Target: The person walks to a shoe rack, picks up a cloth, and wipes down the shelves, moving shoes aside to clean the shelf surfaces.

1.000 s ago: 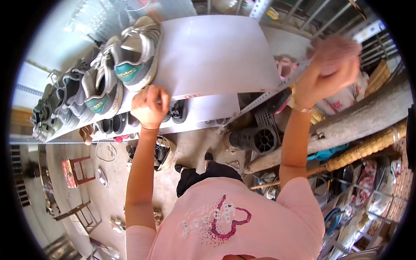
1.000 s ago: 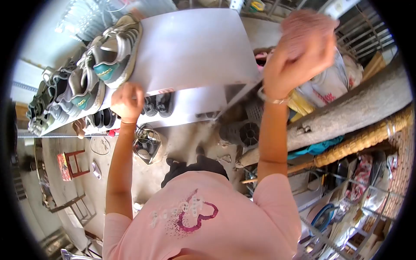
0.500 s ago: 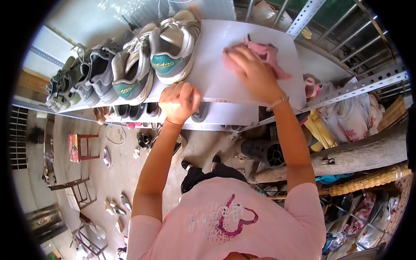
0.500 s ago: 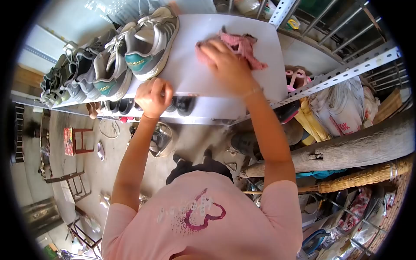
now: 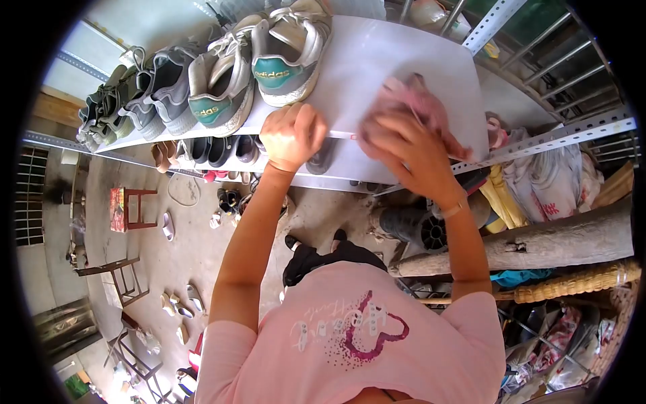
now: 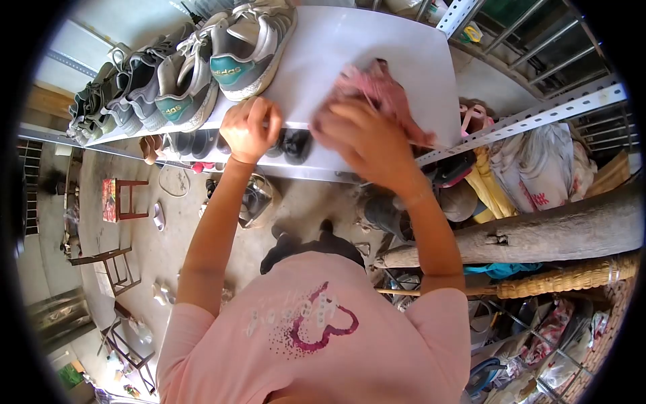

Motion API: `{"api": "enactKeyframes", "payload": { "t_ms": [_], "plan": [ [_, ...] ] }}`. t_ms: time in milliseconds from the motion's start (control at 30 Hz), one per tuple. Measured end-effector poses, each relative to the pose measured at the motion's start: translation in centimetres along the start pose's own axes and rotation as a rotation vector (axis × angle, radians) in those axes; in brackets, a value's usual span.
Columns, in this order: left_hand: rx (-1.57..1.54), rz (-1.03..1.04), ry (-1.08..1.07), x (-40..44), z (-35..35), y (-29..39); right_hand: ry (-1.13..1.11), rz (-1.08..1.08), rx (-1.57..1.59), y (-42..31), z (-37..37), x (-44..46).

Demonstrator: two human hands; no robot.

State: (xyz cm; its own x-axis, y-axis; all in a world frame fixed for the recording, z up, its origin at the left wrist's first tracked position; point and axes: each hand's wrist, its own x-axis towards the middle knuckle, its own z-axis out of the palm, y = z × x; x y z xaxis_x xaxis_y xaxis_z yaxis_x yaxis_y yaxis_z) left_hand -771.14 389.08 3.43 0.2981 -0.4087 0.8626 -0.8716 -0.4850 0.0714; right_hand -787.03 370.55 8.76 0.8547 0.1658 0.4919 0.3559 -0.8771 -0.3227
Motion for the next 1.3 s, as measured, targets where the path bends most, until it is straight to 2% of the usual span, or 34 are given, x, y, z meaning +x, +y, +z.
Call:
{"api": "enactKeyframes", "payload": {
  "t_ms": [100, 167, 200, 267, 300, 367, 533, 600, 667, 733, 800, 833, 900, 967, 1000, 1033, 1100, 1133, 1200, 1300],
  "plan": [
    [-0.015, -0.023, -0.022, 0.0, -0.1, -0.1, -0.035, 0.024, -0.168, 1.2, -1.2, -5.4],
    [-0.021, -0.048, -0.028, 0.0, 0.1, 0.2, 0.091, 0.106, -0.439, 2.7, -1.2, -8.2],
    [-0.007, -0.051, -0.024, 0.0, 0.2, 0.3, 0.084, 0.108, -0.436, 2.8, -0.8, -8.2],
    [0.003, -0.050, -0.025, 0.1, 0.2, 0.4, 0.210, 0.006, -0.607, 3.0, 0.6, -7.2],
    [0.001, -0.044, -0.026, 0.2, 0.2, 0.3, 0.253, 0.010, -0.601, 2.4, 1.9, -6.2],
    [-0.006, -0.034, -0.033, 0.2, 0.1, 0.4, 0.199, 0.004, -0.602, 0.1, 3.7, -3.1],
    [-0.027, -0.073, -0.055, 0.0, 0.1, 0.0, 0.364, -0.104, -0.476, -2.5, 8.2, 2.2],
    [-0.040, -0.068, -0.063, 0.0, -0.2, 0.2, 0.291, -0.068, -0.413, -2.6, 7.1, 1.1],
    [-0.053, -0.068, -0.064, 0.1, -0.7, 0.2, 0.126, -0.004, -0.509, -1.9, 5.0, -0.4],
    [-0.198, -0.098, -0.129, -0.7, -2.3, 0.3, 0.200, 0.033, -0.579, 0.0, 3.5, -3.2],
    [-0.335, -0.220, -0.243, -3.8, -4.2, 0.6, 0.242, 0.100, -0.591, 1.5, 2.0, -6.2],
    [-0.440, -0.318, -0.207, -6.0, -4.7, 0.9, 0.268, 0.129, -0.561, 1.7, 1.4, -7.2],
    [-0.397, -0.385, -0.400, -13.0, -6.5, -0.6, 0.284, 0.134, -0.569, 1.5, 0.9, -7.5],
    [-0.422, -0.661, -0.478, -19.9, -9.4, -1.1, 0.310, 0.145, -0.574, 1.1, 1.3, -6.9],
    [-0.343, -0.763, -0.588, -23.4, -11.4, -1.6, 0.314, 0.164, -0.584, 0.8, 1.5, -6.5],
    [-0.276, -0.799, -0.709, -26.0, -13.7, -2.2, 0.314, 0.186, -0.597, 0.5, 1.8, -6.2],
    [-0.253, -0.845, -0.816, -31.7, -17.3, -4.2, 0.331, 0.195, -0.585, -0.1, 2.7, -5.4],
    [-0.255, -0.846, -0.821, -32.2, -18.8, -4.9, 0.350, 0.202, -0.576, -0.4, 3.2, -4.9],
    [-0.112, -1.156, -0.968, -32.9, -21.0, -6.2, 0.379, 0.222, -0.581, -1.3, 4.5, -4.1],
    [-0.121, -1.154, -0.981, -33.8, -20.9, -8.3, 0.412, 0.267, -0.597, -2.2, 5.3, -3.4]
  ]
}}
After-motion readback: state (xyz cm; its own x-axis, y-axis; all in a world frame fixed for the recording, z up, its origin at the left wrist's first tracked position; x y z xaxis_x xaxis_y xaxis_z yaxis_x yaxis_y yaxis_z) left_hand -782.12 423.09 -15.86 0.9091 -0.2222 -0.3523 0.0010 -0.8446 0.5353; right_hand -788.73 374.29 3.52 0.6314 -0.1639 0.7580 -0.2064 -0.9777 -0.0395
